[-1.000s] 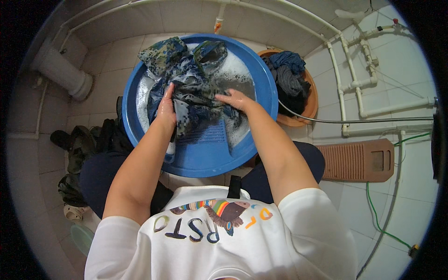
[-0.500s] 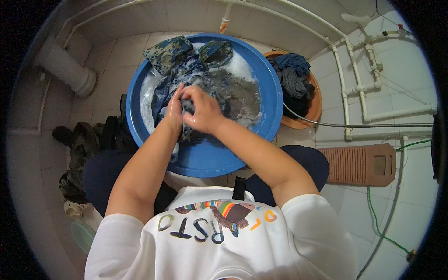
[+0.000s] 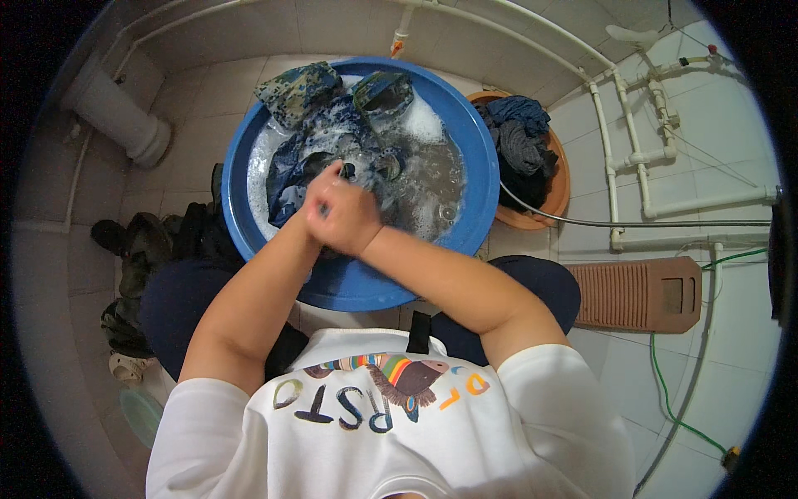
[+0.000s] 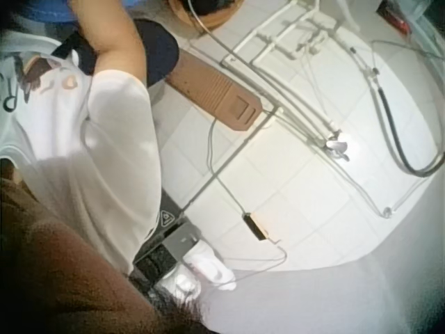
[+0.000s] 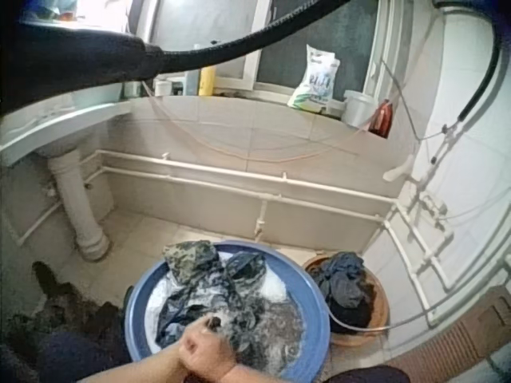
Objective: The person sits on the floor and washes a camouflage-patterned garment by hand in a blue basin filled with soapy water. They repeatedly submerge, scrub, and wring the fabric to clean it.
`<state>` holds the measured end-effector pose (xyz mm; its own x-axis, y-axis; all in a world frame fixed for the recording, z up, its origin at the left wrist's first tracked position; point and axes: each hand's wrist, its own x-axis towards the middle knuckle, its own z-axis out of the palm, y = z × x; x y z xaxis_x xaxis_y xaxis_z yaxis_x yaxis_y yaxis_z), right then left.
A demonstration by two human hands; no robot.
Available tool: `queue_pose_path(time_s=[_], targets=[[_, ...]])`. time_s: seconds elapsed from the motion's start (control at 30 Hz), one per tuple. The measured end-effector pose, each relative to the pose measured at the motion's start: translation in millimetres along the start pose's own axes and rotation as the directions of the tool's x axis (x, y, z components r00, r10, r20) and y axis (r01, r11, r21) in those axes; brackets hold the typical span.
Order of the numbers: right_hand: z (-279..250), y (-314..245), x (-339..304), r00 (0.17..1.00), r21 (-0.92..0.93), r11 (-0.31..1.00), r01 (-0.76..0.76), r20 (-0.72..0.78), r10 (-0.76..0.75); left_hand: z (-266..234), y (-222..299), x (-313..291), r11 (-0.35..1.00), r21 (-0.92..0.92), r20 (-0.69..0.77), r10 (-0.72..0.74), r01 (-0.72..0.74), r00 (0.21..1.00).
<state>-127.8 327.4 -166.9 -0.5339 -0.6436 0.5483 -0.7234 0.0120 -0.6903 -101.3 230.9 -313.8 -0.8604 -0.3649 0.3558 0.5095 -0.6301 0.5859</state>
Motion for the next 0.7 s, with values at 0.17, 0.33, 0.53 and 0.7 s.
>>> queue_pose_path(time_s=[0.17, 0.33, 0.53, 0.7], targets=[[6, 50, -3, 0.994, -0.192, 0.981, -0.041, -0.103, 0.022, 63, 27, 24, 0.848, -0.018, -0.674, -0.402, 0.530, 0.620], [-66, 129, 19, 0.746, -0.317, 0.685, -0.656, -0.133, 0.653, 102, 63, 35, 0.796, -0.347, -0.575, -0.598, 0.495, 0.559], [-67, 176, -6, 0.535, -0.657, 0.502, -0.563, 0.173, 0.827, 52, 55, 35, 0.818, -0.321, -0.680, -0.550, 0.477, 0.484], [-68, 170, -12, 0.461, -0.549, 0.524, -0.651, 0.263, 0.847, 55, 53, 32, 0.860, -0.168, -0.714, -0.444, 0.482, 0.542]])
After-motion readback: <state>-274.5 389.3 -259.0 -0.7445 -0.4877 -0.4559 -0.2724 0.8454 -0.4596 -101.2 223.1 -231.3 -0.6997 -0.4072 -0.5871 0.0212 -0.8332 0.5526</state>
